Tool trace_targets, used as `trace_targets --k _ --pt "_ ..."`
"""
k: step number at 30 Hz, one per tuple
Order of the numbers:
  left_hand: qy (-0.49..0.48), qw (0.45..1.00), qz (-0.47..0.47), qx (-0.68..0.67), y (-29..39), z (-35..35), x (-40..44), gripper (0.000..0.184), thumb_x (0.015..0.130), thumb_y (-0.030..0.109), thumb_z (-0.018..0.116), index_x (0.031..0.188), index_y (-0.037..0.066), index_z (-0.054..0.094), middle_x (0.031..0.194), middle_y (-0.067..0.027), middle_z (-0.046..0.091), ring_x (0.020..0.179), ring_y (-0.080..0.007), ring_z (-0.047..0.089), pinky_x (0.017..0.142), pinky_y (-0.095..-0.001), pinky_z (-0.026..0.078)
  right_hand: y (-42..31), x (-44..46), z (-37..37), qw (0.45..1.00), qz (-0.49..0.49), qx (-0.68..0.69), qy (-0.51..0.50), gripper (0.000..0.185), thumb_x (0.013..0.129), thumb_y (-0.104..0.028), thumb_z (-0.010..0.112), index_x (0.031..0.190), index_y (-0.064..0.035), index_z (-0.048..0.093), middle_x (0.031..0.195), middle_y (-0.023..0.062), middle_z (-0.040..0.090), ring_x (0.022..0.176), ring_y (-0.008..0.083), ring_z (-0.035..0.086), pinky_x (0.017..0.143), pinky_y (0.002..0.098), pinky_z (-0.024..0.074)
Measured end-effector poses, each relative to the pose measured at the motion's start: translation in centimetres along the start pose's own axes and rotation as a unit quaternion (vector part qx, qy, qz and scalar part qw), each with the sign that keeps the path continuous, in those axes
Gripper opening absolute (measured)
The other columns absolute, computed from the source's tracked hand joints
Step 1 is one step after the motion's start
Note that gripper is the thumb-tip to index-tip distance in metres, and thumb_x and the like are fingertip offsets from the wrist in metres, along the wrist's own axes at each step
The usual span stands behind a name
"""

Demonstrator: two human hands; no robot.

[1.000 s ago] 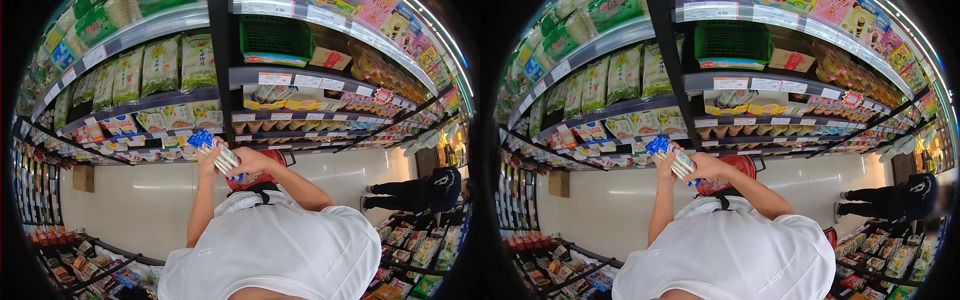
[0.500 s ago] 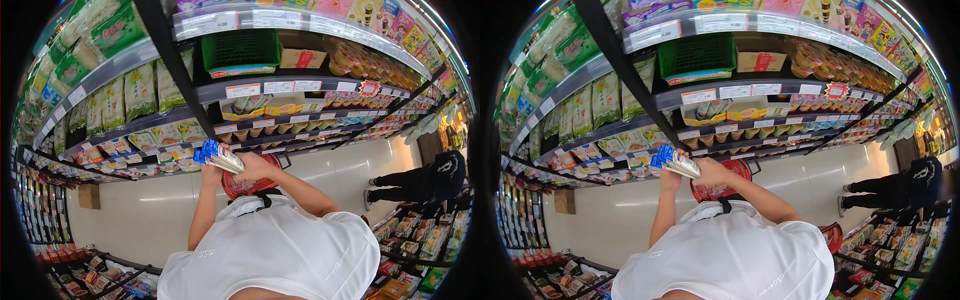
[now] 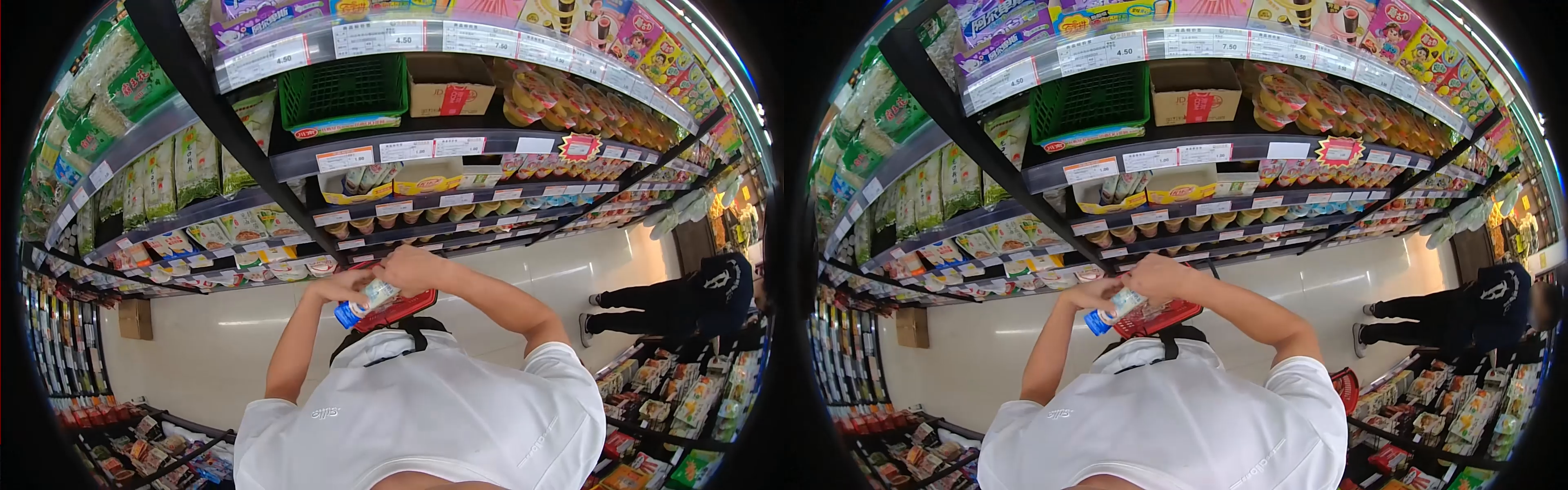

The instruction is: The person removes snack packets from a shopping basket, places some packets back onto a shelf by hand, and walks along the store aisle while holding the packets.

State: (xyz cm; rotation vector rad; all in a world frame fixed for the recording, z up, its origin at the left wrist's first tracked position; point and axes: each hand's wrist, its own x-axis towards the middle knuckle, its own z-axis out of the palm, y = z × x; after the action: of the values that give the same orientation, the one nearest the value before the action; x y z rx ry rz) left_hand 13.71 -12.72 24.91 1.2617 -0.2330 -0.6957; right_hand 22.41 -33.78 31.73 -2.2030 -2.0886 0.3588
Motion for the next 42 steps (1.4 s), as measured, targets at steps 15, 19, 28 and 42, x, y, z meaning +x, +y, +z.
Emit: trace_targets --k 15,19,28,42 --pt "0.091 0.994 0.041 -0.047 -3.0 2.8 -1.4 0.051 0.065 0.012 0.078 0.109 -0.001 0.056 0.096 -0.0077 0.064 0.083 -0.0162 0.065 0.069 -0.0298 0.052 -11.9 0.9 -17.3 0.886 -0.22 0.134 0.385 0.024 0.071 -0.02 0.057 0.083 0.0001 0.055 0.075 0.0075 0.047 0.07 0.0239 0.049 0.066 0.0341 0.0388" --pt "0.104 0.989 0.069 -0.085 -3.7 2.0 -2.2 0.053 0.064 0.013 0.078 0.11 0.0 0.056 0.095 -0.0066 0.064 0.084 -0.0153 0.064 0.07 -0.0296 0.052 -15.1 0.7 -21.3 0.873 -0.218 0.107 0.424 0.013 0.07 -0.009 0.066 0.08 -0.0009 0.062 0.073 0.0104 0.058 0.063 0.0221 0.057 0.056 0.0275 0.0447" --pt "0.111 0.986 0.054 -0.114 -4.4 -0.7 -5.1 0.062 0.061 0.011 0.077 0.117 0.001 0.053 0.097 -0.006 0.064 0.081 -0.0138 0.063 0.074 -0.0284 0.051 -15.4 1.2 -20.9 0.767 -0.274 0.345 0.467 0.01 0.073 -0.005 0.063 0.083 -0.0021 0.063 0.069 0.0108 0.06 0.061 0.0218 0.059 0.054 0.0266 0.0463" --pt "0.166 0.958 0.134 -0.19 -4.8 -2.9 -6.7 0.049 0.062 0.008 0.077 0.104 -0.001 0.054 0.087 -0.0094 0.062 0.074 -0.0183 0.064 0.067 -0.0333 0.055 -12.7 5.2 -16.2 0.685 -0.087 0.41 0.596 0.02 0.076 0.012 0.047 0.087 0.0103 0.064 0.07 0.0147 0.065 0.062 0.017 0.062 0.052 0.0249 0.047"
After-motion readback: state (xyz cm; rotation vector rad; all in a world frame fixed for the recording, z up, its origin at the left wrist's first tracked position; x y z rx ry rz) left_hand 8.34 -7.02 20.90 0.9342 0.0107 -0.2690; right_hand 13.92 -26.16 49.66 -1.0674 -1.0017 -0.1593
